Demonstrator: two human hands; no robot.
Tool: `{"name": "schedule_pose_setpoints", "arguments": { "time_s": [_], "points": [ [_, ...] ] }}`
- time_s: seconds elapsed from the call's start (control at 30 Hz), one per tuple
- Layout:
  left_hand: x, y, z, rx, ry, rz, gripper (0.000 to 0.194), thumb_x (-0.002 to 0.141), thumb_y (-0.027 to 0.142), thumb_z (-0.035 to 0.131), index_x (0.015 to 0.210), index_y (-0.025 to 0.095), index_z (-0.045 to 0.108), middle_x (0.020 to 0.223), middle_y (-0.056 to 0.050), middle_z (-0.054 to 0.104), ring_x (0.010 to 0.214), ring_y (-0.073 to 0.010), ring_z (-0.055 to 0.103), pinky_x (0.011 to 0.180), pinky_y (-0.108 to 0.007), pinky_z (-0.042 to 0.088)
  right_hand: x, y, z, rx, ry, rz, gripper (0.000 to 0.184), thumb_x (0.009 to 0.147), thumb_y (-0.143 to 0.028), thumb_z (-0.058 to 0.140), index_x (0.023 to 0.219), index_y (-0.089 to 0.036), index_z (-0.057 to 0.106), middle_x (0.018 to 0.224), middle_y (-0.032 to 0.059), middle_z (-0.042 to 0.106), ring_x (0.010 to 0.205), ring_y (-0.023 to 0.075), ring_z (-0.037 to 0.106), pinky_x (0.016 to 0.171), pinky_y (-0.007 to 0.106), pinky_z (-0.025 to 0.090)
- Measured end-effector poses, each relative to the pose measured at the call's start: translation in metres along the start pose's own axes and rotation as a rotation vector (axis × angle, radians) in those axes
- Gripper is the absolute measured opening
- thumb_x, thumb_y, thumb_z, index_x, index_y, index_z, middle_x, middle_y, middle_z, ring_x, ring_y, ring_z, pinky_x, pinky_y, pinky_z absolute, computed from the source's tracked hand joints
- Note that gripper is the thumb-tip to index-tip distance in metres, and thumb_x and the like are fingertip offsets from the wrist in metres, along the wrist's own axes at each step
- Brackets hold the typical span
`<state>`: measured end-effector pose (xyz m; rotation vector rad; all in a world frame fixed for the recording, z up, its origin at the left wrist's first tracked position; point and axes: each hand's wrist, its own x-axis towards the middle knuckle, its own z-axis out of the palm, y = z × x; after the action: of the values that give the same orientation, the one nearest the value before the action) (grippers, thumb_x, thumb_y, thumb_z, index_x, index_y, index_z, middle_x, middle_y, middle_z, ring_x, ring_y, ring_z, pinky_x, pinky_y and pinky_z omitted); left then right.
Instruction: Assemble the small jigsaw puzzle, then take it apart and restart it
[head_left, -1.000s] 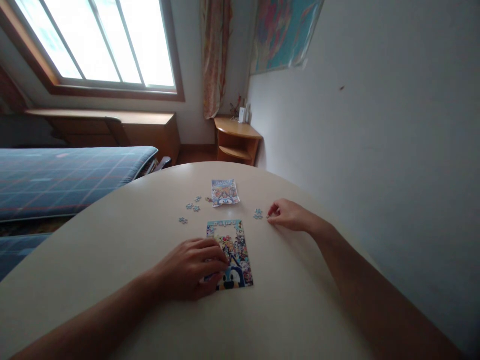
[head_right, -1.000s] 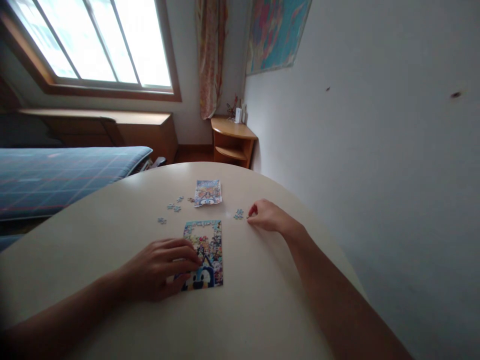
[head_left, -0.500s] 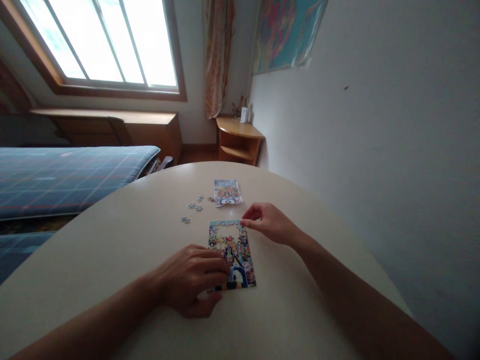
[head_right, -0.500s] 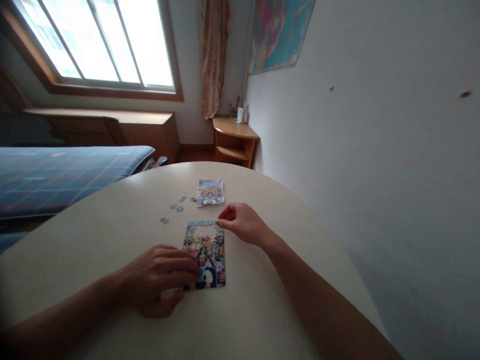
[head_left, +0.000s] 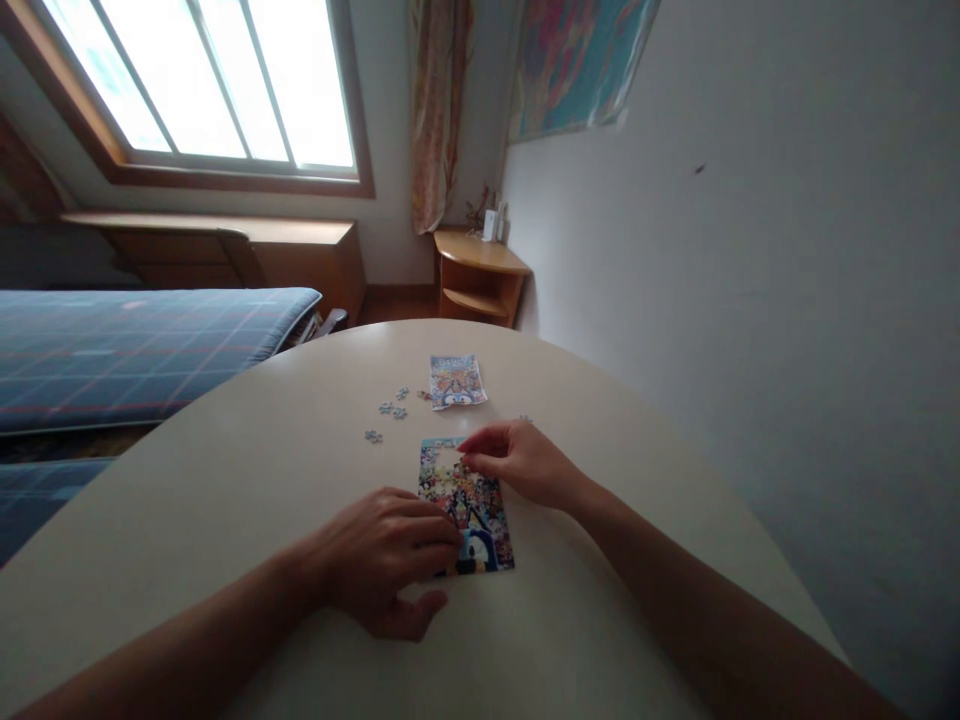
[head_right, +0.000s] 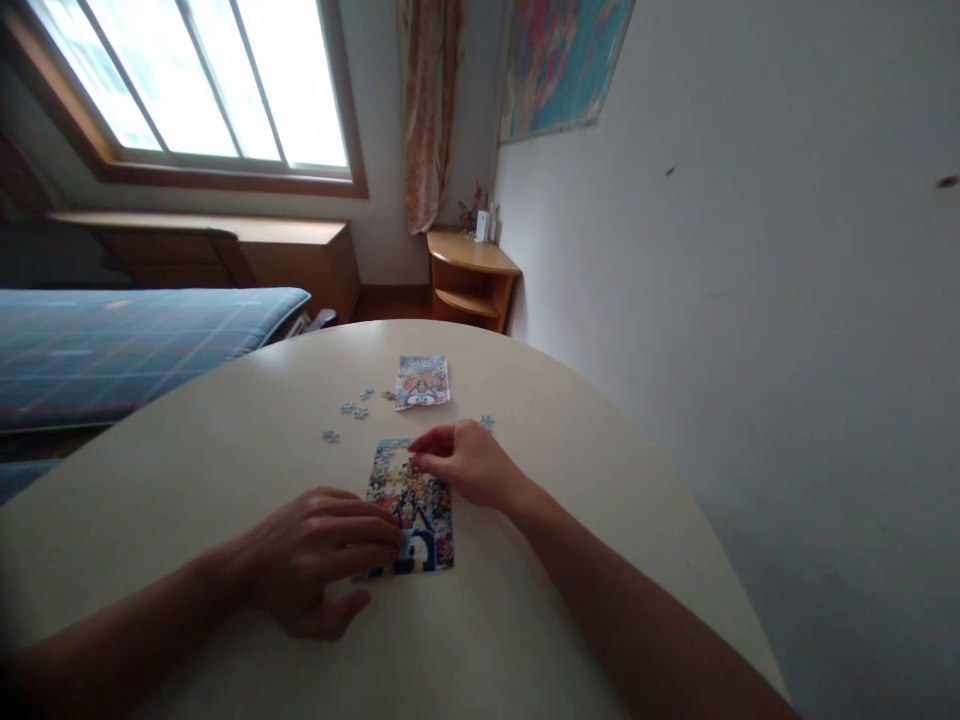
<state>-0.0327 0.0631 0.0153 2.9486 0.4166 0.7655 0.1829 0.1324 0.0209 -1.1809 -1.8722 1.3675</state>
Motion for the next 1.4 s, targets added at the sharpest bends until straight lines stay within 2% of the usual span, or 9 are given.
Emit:
{"name": "schedule_pose_setpoints", "arguments": {
  "time_s": [0.27, 0.57, 0.8, 0.87, 0.93, 1.0, 1.07, 1.23, 1.4],
  "points": [
    [-0.002, -0.001, 0.002, -0.006, 0.009, 0.008, 0.021, 0.081, 0.027, 0.053, 0.096, 0.017, 0.064, 0.095, -0.006, 0.076, 0.078, -0.0207, 0.072, 0.065, -0.033, 0.060, -0.001, -0.002, 0.002, -0.113, 0.039, -0.025, 0.021, 0.078, -0.031, 0.073, 0.091, -0.014, 0.074, 0.083, 0.0064, 0.075, 0.075, 0.0163, 0.069, 0.069, 0.028, 0.052],
    [0.000, -0.001, 0.000, 0.006, 0.008, 0.000, 0.021, 0.082, 0.026, 0.051, 0.096, 0.018, 0.065, 0.093, -0.006, 0.076, 0.077, -0.0200, 0.072, 0.065, -0.032, 0.060, 0.000, 0.002, 0.002, -0.112, 0.023, -0.041, 0.019, 0.078, -0.029, 0.073, 0.090, -0.015, 0.074, 0.081, 0.0050, 0.075, 0.075, 0.0160, 0.068, 0.070, 0.027, 0.051],
    [-0.001, -0.002, 0.004, 0.006, 0.045, -0.011, 0.016, 0.082, 0.022, 0.053, 0.092, 0.018, 0.065, 0.089, -0.004, 0.075, 0.073, -0.0172, 0.071, 0.064, -0.029, 0.058, -0.005, -0.004, 0.003, -0.288, 0.009, -0.203, 0.019, 0.087, -0.023, 0.062, 0.101, -0.018, 0.074, 0.091, 0.0045, 0.075, 0.078, 0.0146, 0.064, 0.073, 0.027, 0.048],
    [-0.002, -0.004, 0.005, 0.047, 0.151, -0.098, 0.011, 0.084, 0.016, 0.054, 0.087, 0.020, 0.064, 0.084, -0.001, 0.075, 0.069, -0.0140, 0.070, 0.065, -0.026, 0.056, -0.006, -0.008, 0.005, -0.277, 0.011, -0.230, 0.022, 0.089, -0.022, 0.058, 0.105, -0.019, 0.074, 0.093, 0.0045, 0.074, 0.077, 0.0140, 0.062, 0.072, 0.027, 0.047],
    [-0.002, -0.008, 0.006, 0.109, 0.286, -0.279, 0.011, 0.087, 0.015, 0.056, 0.081, 0.020, 0.063, 0.080, 0.001, 0.074, 0.066, -0.0124, 0.069, 0.064, -0.024, 0.054, -0.006, -0.010, 0.007, -0.183, 0.017, -0.220, 0.023, 0.089, -0.023, 0.058, 0.105, -0.019, 0.074, 0.093, 0.0049, 0.073, 0.077, 0.0139, 0.062, 0.071, 0.027, 0.048],
    [-0.002, -0.011, 0.006, 0.161, 0.376, -0.489, 0.011, 0.090, 0.022, 0.058, 0.080, 0.020, 0.063, 0.076, 0.001, 0.073, 0.064, -0.0122, 0.068, 0.063, -0.023, 0.053, -0.005, -0.011, 0.011, -0.038, 0.023, -0.188, 0.022, 0.088, -0.023, 0.058, 0.103, -0.018, 0.074, 0.092, 0.0052, 0.073, 0.077, 0.0141, 0.063, 0.071, 0.028, 0.050],
    [-0.002, -0.014, 0.008, 0.167, 0.410, -0.630, 0.011, 0.090, 0.029, 0.060, 0.084, 0.021, 0.064, 0.076, 0.001, 0.073, 0.064, -0.0128, 0.068, 0.062, -0.023, 0.053, -0.005, -0.011, 0.016, 0.090, 0.033, -0.157, 0.022, 0.086, -0.023, 0.059, 0.101, -0.017, 0.074, 0.088, 0.0046, 0.073, 0.076, 0.0140, 0.064, 0.072, 0.028, 0.051],
    [-0.001, -0.016, 0.016, 0.015, 0.478, -0.781, 0.016, 0.087, 0.036, 0.066, 0.093, 0.022, 0.064, 0.079, 0.002, 0.075, 0.067, -0.0153, 0.071, 0.063, -0.026, 0.057, -0.008, -0.013, 0.030, 0.245, 0.049, -0.110, 0.020, 0.083, -0.027, 0.064, 0.097, -0.018, 0.074, 0.087, 0.0045, 0.074, 0.077, 0.0149, 0.066, 0.074, 0.031, 0.053],
    [0.001, -0.020, 0.015, -0.209, 0.521, -0.823, 0.015, 0.091, 0.033, 0.063, 0.092, 0.021, 0.070, 0.083, -0.001, 0.077, 0.068, -0.0152, 0.072, 0.063, -0.026, 0.060, -0.010, -0.010, 0.036, 0.182, 0.108, -0.113, 0.019, 0.081, -0.028, 0.068, 0.095, -0.016, 0.070, 0.086, 0.0057, 0.073, 0.077, 0.0158, 0.067, 0.073, 0.031, 0.053]
  ]
}}
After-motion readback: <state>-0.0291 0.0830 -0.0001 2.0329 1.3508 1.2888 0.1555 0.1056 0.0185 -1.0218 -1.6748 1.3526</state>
